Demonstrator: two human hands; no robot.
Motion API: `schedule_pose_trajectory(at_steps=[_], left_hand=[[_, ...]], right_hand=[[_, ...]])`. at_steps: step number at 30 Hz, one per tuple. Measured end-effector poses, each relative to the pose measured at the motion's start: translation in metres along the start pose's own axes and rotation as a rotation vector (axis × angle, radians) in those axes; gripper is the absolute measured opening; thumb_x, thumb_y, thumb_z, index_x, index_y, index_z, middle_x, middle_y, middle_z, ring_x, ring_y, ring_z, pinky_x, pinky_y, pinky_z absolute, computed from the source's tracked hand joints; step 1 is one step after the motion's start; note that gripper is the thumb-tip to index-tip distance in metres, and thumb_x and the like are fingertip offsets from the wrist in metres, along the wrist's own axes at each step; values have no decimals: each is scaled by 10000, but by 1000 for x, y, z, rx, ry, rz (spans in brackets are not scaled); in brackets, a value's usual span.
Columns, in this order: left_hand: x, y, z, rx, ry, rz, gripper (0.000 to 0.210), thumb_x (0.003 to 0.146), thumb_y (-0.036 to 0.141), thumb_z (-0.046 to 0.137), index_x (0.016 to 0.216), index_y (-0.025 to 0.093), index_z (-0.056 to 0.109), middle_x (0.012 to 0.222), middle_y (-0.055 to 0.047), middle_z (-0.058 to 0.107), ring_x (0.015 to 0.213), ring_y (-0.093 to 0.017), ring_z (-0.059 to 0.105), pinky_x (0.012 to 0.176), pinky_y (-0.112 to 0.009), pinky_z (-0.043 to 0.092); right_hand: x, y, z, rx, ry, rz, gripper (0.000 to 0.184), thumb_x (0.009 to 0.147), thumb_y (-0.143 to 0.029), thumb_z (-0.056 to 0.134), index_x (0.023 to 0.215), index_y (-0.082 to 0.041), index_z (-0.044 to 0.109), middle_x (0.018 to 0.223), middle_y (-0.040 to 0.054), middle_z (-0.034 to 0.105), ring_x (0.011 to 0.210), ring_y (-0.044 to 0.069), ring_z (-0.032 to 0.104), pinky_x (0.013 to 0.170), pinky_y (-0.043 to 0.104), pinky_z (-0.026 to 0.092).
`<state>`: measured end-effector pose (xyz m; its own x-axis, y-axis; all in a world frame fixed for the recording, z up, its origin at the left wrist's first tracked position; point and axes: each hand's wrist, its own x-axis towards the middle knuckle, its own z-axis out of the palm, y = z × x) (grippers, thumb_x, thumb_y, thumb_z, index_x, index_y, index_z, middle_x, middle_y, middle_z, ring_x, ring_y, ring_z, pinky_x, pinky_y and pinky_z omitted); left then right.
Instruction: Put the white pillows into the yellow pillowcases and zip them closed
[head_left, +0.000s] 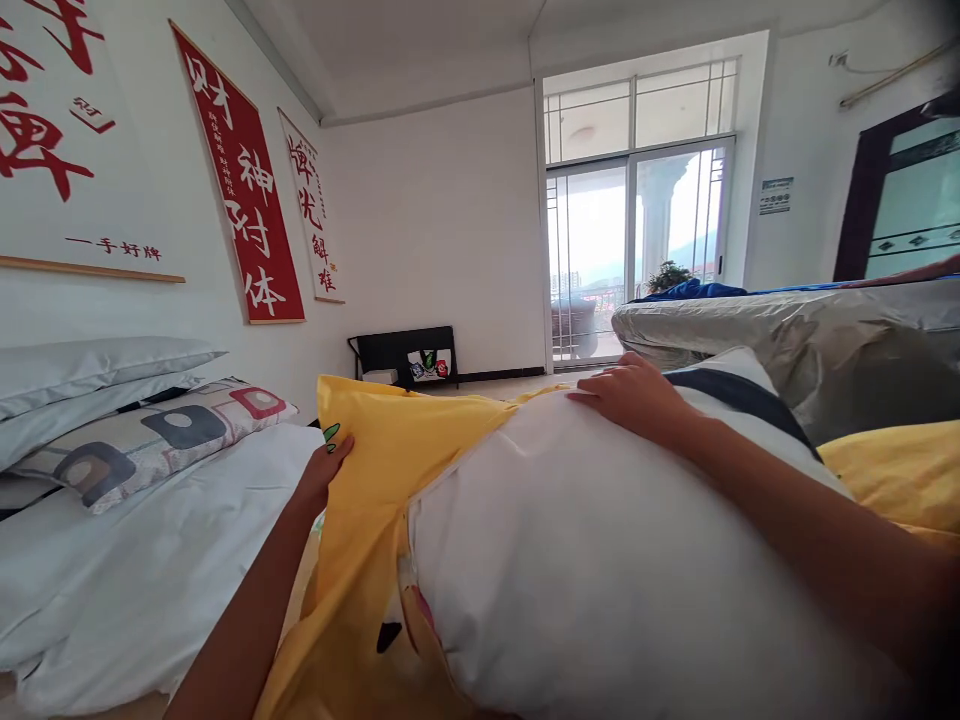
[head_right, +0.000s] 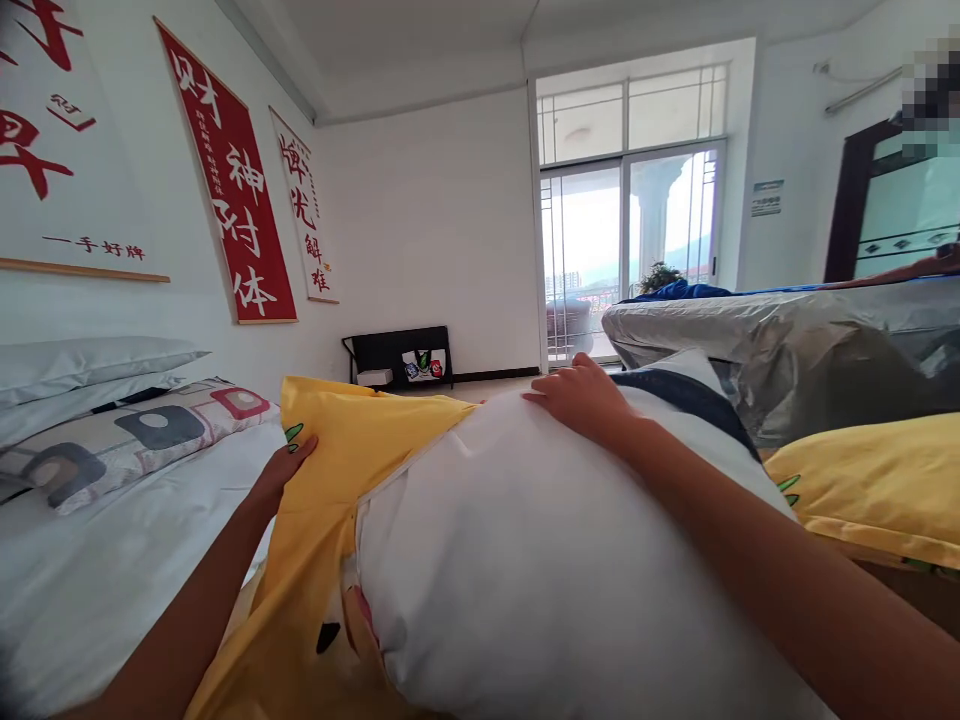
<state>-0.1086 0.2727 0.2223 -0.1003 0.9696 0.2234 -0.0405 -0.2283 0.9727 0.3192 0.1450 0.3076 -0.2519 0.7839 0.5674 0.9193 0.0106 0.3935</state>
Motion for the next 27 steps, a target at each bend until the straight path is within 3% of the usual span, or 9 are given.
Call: schedule_pose_trajectory(at_steps=[3, 6, 8, 12, 14, 16, 19, 23, 27], left_hand=[[-14, -24, -1, 126, -53, -82, 481, 605, 354, 808, 981, 101, 647, 1003, -207, 699, 1044, -366, 637, 848, -452, 516], [-50, -46, -11, 208, -129, -38, 593, 585, 363, 820, 1118, 174, 639, 1279, -183, 596, 1234, -356, 517, 1010, -443, 417], [-75, -61, -22, 314, -265, 25, 591, 591, 369, 820, 1141, 224, 660, 1343, -130, 563, 1289, -343, 462, 1097, -426, 321], [-102, -92, -50, 513, -307, 100, 503, 661, 408, 771, 1129, 243, 683, 1263, -85, 630, 1241, -338, 503, 1097, -401, 324], [-101, -103, -63, 514, -310, 20, 431, 705, 453, 726, 1073, 231, 699, 1167, -82, 680, 1105, -336, 595, 975, -391, 441], [-97, -107, -71, 450, -325, -118, 402, 719, 496, 701, 999, 209, 714, 1074, -84, 712, 983, -325, 644, 835, -362, 504], [-92, -102, -66, 323, -303, -234, 431, 725, 523, 690, 983, 177, 716, 1009, -98, 726, 915, -303, 661, 734, -324, 513], [-86, -89, -46, 179, -330, -289, 433, 717, 498, 718, 996, 167, 705, 918, -100, 731, 847, -267, 674, 701, -299, 504], [-68, -86, -42, -78, -376, -552, 576, 765, 660, 566, 883, 111, 696, 720, -99, 698, 651, -234, 657, 588, -309, 508]], right_hand=[[-11, -37, 53, 192, -149, 2, 374, 961, -352, 411, 794, -174, 694, 793, 95, 723, 776, 205, 661, 864, 416, 395], [-38, -75, 99, 450, -122, -78, 375, 977, -369, 355, 1161, -199, 634, 1231, 146, 634, 1148, 264, 578, 938, 471, 396], [-58, -94, 114, 517, -114, -92, 426, 976, -405, 351, 1245, -174, 588, 1301, 171, 584, 1218, 273, 533, 980, 493, 386], [-103, -121, 100, 525, 90, -100, 394, 965, -343, 403, 1285, -169, 555, 1348, 160, 548, 1269, 276, 487, 1003, 484, 391], [-127, -137, 84, 541, 259, -199, 319, 934, -220, 437, 1208, -205, 599, 1295, 120, 599, 1229, 253, 520, 982, 430, 411], [-149, -160, 73, 589, 364, -320, 281, 883, -131, 465, 1079, -225, 642, 1068, 77, 704, 1020, 216, 626, 897, 364, 450], [-167, -200, 76, 634, 385, -351, 221, 851, -78, 473, 863, -225, 637, 723, 8, 671, 677, 160, 601, 714, 301, 449], [-154, -232, 100, 601, 382, -200, 44, 828, -199, 564, 837, -214, 605, 797, 29, 660, 796, 218, 596, 805, 371, 414], [-127, -232, 108, 549, 297, -29, 118, 792, -231, 622, 896, -201, 577, 840, 61, 657, 829, 260, 580, 828, 410, 391]])
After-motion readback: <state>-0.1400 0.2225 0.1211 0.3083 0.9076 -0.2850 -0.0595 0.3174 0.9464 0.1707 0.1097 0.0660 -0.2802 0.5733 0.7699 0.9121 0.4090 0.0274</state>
